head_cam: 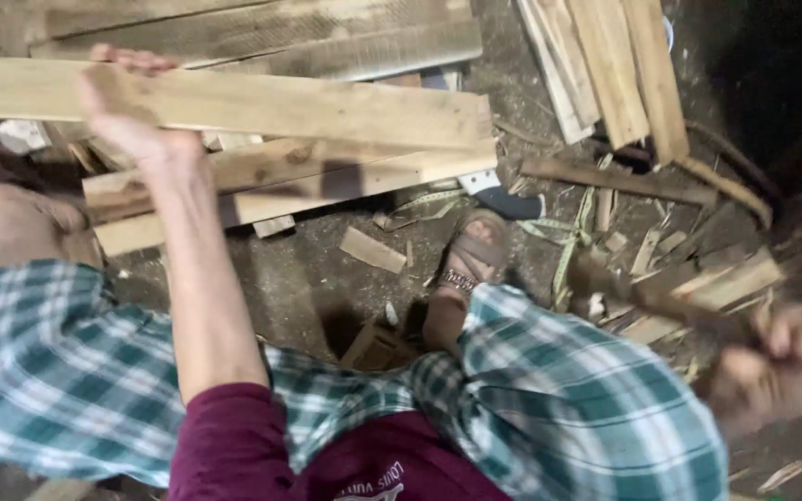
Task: Prying apart wooden boards from a pallet and hammering nails or boards on the floor.
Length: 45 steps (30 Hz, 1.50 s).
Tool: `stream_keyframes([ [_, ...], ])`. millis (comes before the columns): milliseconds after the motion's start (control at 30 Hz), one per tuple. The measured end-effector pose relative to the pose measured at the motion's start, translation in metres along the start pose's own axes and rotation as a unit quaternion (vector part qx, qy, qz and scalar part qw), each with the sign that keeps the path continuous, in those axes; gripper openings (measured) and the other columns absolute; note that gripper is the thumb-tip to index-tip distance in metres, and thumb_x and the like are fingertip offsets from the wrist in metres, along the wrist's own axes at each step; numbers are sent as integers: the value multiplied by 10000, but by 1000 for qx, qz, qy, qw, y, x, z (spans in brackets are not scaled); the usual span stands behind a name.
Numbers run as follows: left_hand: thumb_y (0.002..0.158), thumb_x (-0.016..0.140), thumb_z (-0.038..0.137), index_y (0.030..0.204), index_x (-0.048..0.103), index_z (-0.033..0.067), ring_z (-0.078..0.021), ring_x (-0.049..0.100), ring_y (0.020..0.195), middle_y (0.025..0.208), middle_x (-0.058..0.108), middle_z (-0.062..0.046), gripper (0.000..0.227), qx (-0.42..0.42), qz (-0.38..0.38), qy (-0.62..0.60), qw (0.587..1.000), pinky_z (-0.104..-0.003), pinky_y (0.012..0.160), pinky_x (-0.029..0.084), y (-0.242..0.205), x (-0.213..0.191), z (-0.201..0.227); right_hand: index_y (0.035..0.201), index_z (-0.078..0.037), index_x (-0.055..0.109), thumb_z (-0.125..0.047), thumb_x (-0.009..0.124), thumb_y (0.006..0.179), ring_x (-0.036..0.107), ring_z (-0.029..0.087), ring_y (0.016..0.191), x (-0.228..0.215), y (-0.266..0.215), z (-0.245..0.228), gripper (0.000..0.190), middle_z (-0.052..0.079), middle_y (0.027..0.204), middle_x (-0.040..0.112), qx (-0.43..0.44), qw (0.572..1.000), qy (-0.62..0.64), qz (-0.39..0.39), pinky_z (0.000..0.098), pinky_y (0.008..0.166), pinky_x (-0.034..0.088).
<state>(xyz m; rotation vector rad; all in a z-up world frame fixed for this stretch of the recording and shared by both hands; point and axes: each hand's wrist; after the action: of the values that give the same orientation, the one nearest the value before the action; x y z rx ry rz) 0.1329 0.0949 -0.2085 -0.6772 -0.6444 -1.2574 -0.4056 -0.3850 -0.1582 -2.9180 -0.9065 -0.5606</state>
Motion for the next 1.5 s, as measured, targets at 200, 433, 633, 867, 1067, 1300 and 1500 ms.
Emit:
stream_keyframes([
  [200,906,708,321,1069,725,46,-204,640,707,805,691,-84,321,23,-25,-49,998,-382,729,583,-10,32,22,913,-122,556,-214,616,1036,393,137,532,67,95,60,164,-10,662,436,-20,991,52,120,302,588,396],
  [433,919,702,375,1109,729,77,-210,588,680,791,633,-68,355,88,-27,-17,996,-412,704,557,-10,4,21,753,-105,614,-165,770,836,500,147,456,46,176,134,187,-26,525,533,-29,948,250,194,320,498,458],
  [633,907,756,380,1182,694,86,-232,641,727,834,685,-87,407,99,-20,6,995,-393,738,572,-14,-18,38,662,-112,545,-129,745,776,447,144,383,37,196,188,231,-26,444,495,21,905,292,309,296,415,408],
  [867,840,817,373,1232,626,81,-301,706,854,916,721,-129,525,206,44,20,977,-459,861,632,4,-88,90,661,-155,470,-167,607,808,461,152,424,-33,195,242,201,-54,455,442,94,861,306,396,284,513,456],
  [1067,694,775,486,1403,547,31,-440,637,1237,1326,637,-229,873,174,160,59,970,-536,1029,576,-5,-101,78,606,-173,367,-243,558,796,489,199,434,-17,194,232,278,-35,422,399,139,836,339,408,367,613,532],
  [1300,768,697,430,1472,440,19,-226,657,809,1138,680,-148,854,129,202,26,971,-367,786,567,-56,-31,24,579,-138,430,-234,547,784,564,278,532,-64,223,278,255,63,504,522,88,862,346,360,423,607,512],
  [1500,835,833,344,1222,583,112,-157,651,911,1012,685,-12,515,-13,25,-22,999,-371,923,536,-90,-48,-49,1204,-84,617,-432,654,742,692,349,982,-15,191,224,579,174,1200,671,261,865,155,400,516,847,523],
])
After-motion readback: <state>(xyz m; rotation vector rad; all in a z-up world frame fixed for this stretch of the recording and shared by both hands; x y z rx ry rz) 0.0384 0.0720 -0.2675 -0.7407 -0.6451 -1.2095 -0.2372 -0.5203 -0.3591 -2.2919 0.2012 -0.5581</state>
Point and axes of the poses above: each hand's wrist, its own y-axis towards the middle knuckle, its own x-axis out of the palm, z = x × y
